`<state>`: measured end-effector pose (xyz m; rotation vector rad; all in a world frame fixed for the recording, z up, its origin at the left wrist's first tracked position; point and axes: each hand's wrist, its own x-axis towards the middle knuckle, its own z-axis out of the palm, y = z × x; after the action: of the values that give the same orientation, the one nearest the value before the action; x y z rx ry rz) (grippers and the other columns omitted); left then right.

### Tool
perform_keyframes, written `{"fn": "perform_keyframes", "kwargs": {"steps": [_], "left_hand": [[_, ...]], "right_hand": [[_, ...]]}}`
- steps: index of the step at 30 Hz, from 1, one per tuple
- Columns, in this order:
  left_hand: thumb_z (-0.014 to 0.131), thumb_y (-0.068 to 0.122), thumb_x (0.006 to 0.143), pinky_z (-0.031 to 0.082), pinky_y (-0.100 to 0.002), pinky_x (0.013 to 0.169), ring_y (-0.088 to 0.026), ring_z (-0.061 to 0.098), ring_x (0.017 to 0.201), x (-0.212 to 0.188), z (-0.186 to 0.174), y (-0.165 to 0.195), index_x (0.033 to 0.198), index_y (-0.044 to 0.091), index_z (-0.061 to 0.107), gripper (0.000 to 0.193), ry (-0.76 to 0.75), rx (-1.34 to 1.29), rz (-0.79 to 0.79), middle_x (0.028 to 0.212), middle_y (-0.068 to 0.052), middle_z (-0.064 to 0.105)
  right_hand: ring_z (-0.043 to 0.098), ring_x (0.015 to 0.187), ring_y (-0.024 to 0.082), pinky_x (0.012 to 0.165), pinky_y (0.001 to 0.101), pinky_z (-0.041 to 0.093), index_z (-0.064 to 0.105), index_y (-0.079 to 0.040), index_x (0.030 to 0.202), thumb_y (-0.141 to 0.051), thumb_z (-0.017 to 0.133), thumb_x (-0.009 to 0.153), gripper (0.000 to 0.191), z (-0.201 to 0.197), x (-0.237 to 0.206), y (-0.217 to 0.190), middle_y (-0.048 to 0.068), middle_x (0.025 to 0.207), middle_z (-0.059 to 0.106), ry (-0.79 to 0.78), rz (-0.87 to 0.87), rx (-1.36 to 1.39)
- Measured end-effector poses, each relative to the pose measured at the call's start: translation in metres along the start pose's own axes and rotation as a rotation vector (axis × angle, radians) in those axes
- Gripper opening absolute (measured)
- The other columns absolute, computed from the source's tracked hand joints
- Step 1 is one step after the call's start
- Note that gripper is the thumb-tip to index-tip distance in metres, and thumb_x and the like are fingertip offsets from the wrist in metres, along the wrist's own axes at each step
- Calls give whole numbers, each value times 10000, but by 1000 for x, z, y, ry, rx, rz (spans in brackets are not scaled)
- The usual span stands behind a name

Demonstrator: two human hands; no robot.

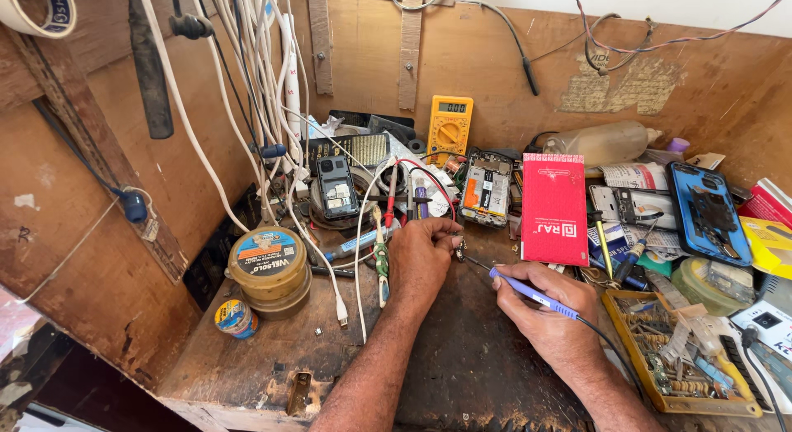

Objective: The person uses a soldering iron and a multimeter to repair a small electronic component on a cluttered workbench. They apply flux, solder connections, and test the component with a USB cable and multimeter probes.

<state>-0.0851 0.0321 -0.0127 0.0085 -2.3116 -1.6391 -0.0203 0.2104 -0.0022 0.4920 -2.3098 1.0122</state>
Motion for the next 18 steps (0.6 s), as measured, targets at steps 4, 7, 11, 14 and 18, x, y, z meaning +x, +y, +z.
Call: {"fn": "perform_keyframes", "kwargs": {"steps": [4, 7, 11, 14, 18], "left_hand": [[762, 128, 879, 612, -310, 679, -136, 776, 708, 0, 1, 0, 1012, 96, 808, 144, -3, -1, -13, 797, -65, 798], [764, 119, 872, 612, -307, 685, -134, 776, 717, 0, 1, 0, 1010, 93, 808, 147, 3, 3, 6, 804, -64, 799], [756, 119, 882, 612, -305, 680, -132, 775, 715, 1, 1, -1, 1015, 95, 808, 145, -10, 2, -13, 800, -61, 798], [748, 126, 893, 618, -295, 680, -120, 775, 725, 1, 1, -2, 1019, 99, 802, 140, -20, 7, -20, 799, -51, 798], [754, 121, 887, 618, -297, 677, -120, 773, 728, 1, 2, -2, 1020, 98, 802, 143, -15, 10, -11, 804, -49, 795]], "right_hand": [[790, 790, 121, 704, 254, 621, 786, -53, 972, -123, 827, 790, 199, 0, 0, 0, 68, 899, 815, -1, -6, 7], [790, 790, 120, 702, 254, 621, 784, -51, 966, -123, 828, 791, 194, -1, 0, 0, 68, 899, 815, -1, -8, -2], [789, 797, 123, 710, 253, 625, 782, -51, 971, -122, 827, 794, 197, 0, 0, 0, 70, 910, 814, 0, -13, 3], [791, 796, 121, 709, 251, 632, 784, -55, 975, -126, 825, 797, 196, -1, 1, 0, 68, 907, 815, -19, -7, 0], [791, 796, 120, 707, 251, 631, 786, -52, 975, -122, 824, 795, 197, 0, 1, 0, 70, 901, 816, -19, -4, -3]]}}
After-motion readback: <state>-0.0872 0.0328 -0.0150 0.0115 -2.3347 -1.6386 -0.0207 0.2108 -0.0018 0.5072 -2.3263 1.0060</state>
